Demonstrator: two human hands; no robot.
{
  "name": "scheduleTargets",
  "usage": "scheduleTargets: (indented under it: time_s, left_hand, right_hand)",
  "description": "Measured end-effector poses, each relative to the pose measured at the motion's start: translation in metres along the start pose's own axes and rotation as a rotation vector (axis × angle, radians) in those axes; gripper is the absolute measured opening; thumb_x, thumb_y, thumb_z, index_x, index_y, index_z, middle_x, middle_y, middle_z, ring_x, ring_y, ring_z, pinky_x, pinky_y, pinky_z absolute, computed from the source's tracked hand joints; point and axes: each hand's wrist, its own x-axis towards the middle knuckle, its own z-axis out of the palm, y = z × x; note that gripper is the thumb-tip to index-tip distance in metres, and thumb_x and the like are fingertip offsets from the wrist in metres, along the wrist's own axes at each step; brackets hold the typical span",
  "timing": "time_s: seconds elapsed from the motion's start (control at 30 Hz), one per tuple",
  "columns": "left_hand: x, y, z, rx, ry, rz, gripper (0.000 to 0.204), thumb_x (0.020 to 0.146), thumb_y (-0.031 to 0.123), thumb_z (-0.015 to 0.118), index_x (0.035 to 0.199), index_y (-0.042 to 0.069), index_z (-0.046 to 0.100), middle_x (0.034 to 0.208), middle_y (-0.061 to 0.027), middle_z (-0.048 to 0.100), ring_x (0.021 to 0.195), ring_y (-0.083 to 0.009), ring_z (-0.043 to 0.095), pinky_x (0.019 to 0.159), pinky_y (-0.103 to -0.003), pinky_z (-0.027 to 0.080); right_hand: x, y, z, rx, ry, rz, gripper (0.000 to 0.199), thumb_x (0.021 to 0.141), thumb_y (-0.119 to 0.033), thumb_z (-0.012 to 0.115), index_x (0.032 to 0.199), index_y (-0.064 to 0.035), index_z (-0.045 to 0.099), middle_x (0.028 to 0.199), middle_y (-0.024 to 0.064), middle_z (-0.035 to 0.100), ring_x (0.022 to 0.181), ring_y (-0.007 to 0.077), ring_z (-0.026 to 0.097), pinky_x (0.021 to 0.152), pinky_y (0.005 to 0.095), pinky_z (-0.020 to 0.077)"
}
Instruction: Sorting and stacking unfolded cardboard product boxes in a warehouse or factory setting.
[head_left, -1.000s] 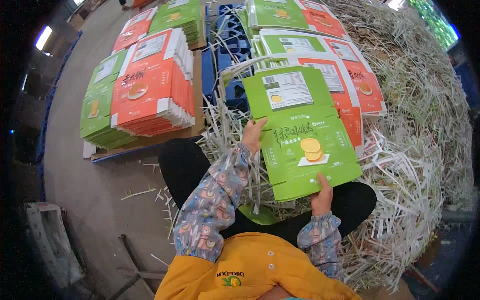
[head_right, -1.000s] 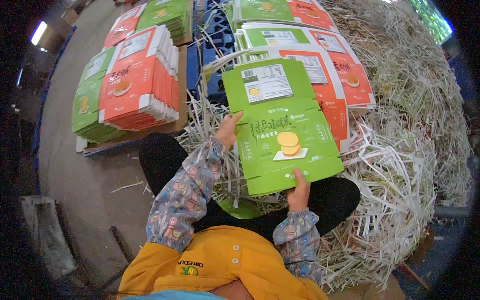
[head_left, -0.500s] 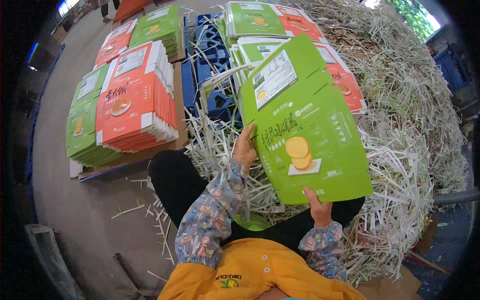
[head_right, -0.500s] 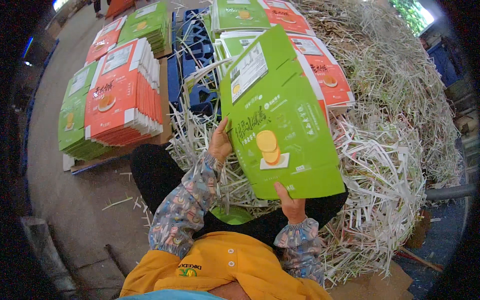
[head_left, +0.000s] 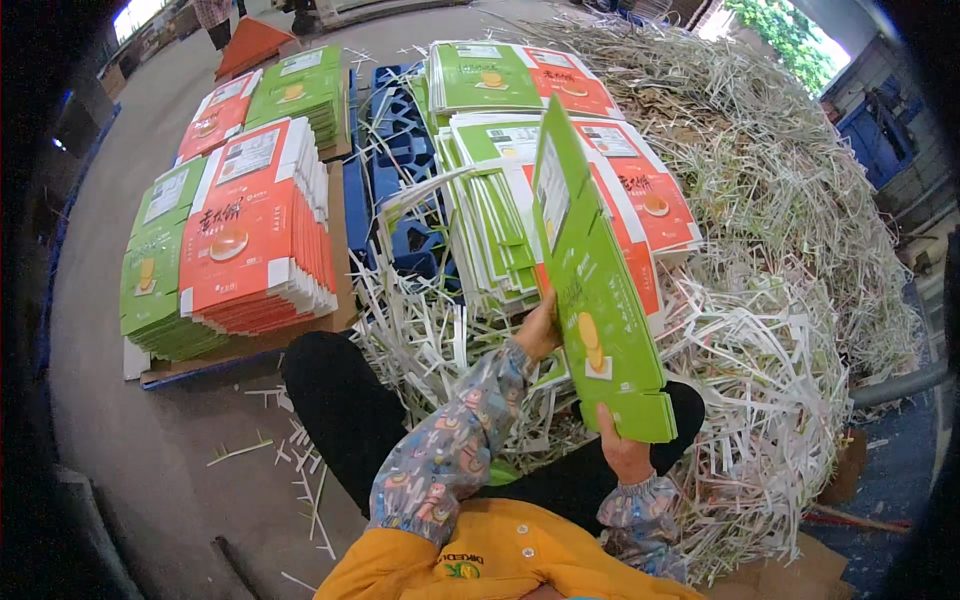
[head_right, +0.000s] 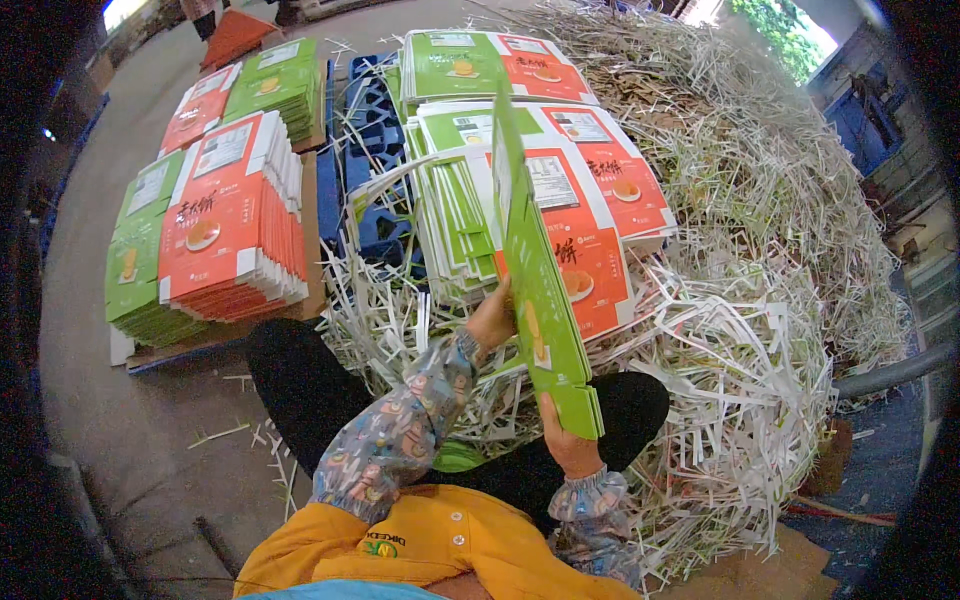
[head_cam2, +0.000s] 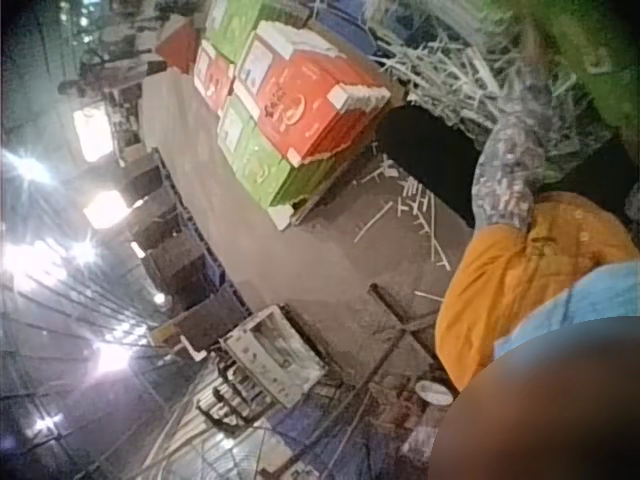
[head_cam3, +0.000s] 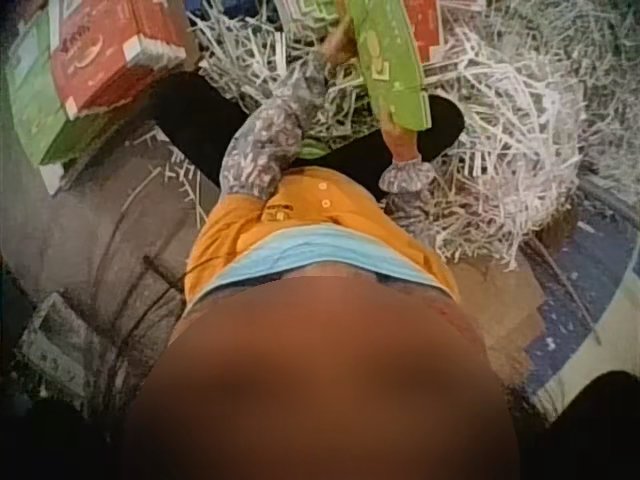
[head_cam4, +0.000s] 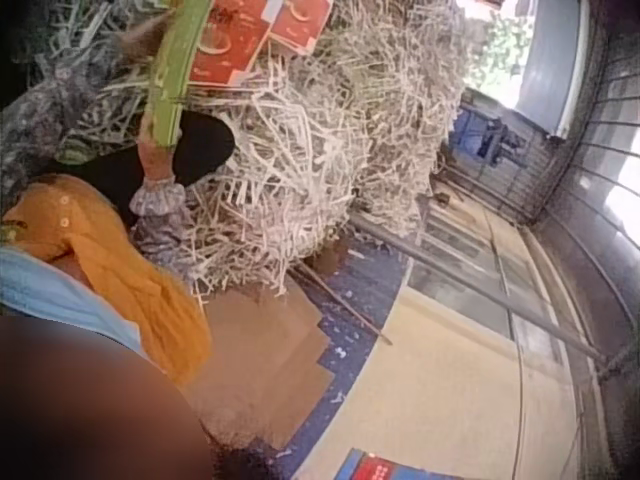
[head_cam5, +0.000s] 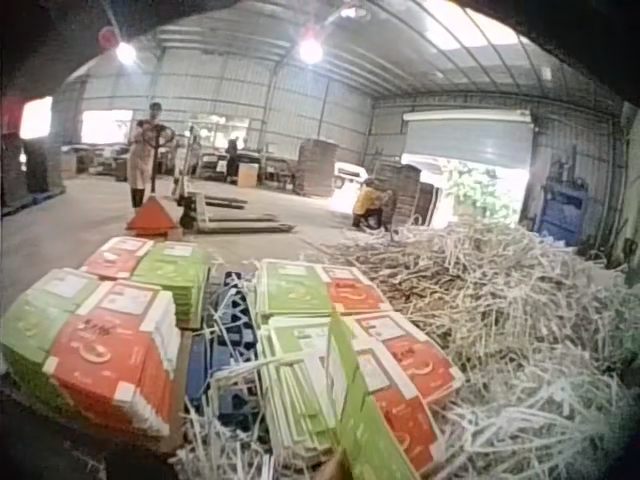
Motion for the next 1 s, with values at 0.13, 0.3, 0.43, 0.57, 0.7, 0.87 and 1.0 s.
scheduleTargets:
  time_s: [0.13,0.3,0.43,0.57,0.7,0.87,1.0]
  left_hand:
    - [-0.019,0.017,0.022,-0.211,0.085,0.196,0.05,0.088,0.044,0.035,0.122,0.007,0.04,0.118,-0.011,0.046,0.105,-0.0257,0.045,0.09,-0.04,0.035]
    - [-0.056,0.06,0.054,0.302,0.106,0.557,0.047,0.089,0.036,0.036,0.122,0.002,0.034,0.117,-0.0091,0.044,0.105,-0.0246,0.041,0.092,-0.035,0.032]
    - [-0.069,0.09,0.036,0.258,0.28,0.592,0.048,0.085,0.029,0.047,0.12,-0.001,0.034,0.116,-0.0104,0.042,0.105,-0.0204,0.04,0.091,-0.034,0.032]
    - [-0.092,0.049,-0.02,0.197,0.151,0.565,0.047,0.082,0.029,0.051,0.115,-0.001,0.04,0.113,-0.0115,0.047,0.105,-0.0167,0.042,0.088,-0.032,0.033]
    - [-0.107,0.026,-0.042,0.319,0.318,0.31,0.032,0.078,0.016,0.056,0.105,-0.001,0.049,0.099,-0.0085,0.055,0.088,-0.0165,0.053,0.077,-0.029,0.042]
    - [-0.107,0.035,-0.054,0.247,0.309,0.314,0.029,0.076,0.005,0.054,0.104,-0.003,0.049,0.094,-0.0094,0.058,0.082,-0.0173,0.056,0.073,-0.028,0.046]
    - [-0.124,0.06,-0.064,0.367,0.321,0.29,0.028,0.08,0.004,0.051,0.107,-0.002,0.047,0.098,-0.0105,0.056,0.083,-0.0188,0.057,0.072,-0.029,0.048]
  right_hand:
    - [0.005,0.001,-0.004,-0.321,0.034,-0.294,0.019,0.076,-0.003,0.058,0.094,0.0012,0.057,0.092,0.0139,0.056,0.083,0.0267,0.053,0.075,0.0369,0.042]
    - [-0.01,0.042,0.022,0.566,0.245,0.39,0.02,0.075,0.002,0.054,0.095,0.0036,0.057,0.097,0.0155,0.057,0.089,0.026,0.055,0.08,0.0357,0.0424]
    - [0.005,0.03,0.049,0.079,0.351,0.165,0.028,0.07,0.007,0.052,0.097,0.0014,0.057,0.094,0.0215,0.057,0.092,0.0347,0.053,0.083,0.0399,0.0402]
    - [0.012,0.027,0.112,0.261,0.194,0.412,0.033,0.072,-0.002,0.059,0.104,0.0017,0.052,0.102,0.0177,0.055,0.095,0.0278,0.052,0.083,0.0349,0.0402]
    - [0.02,0.03,0.162,1.309,0.322,0.961,0.032,0.078,-0.004,0.053,0.109,-0.002,0.048,0.101,0.0106,0.055,0.094,0.0222,0.052,0.08,0.0322,0.0427]
    - [0.02,0.044,0.149,1.901,0.461,1.157,0.027,0.081,-0.014,0.052,0.107,-0.0061,0.048,0.098,0.0047,0.055,0.09,0.0187,0.053,0.075,0.0311,0.0448]
    - [0.015,0.073,0.115,1.677,0.569,1.087,0.026,0.084,-0.023,0.048,0.104,-0.0063,0.048,0.093,0.0049,0.054,0.081,0.0148,0.052,0.067,0.0277,0.0421]
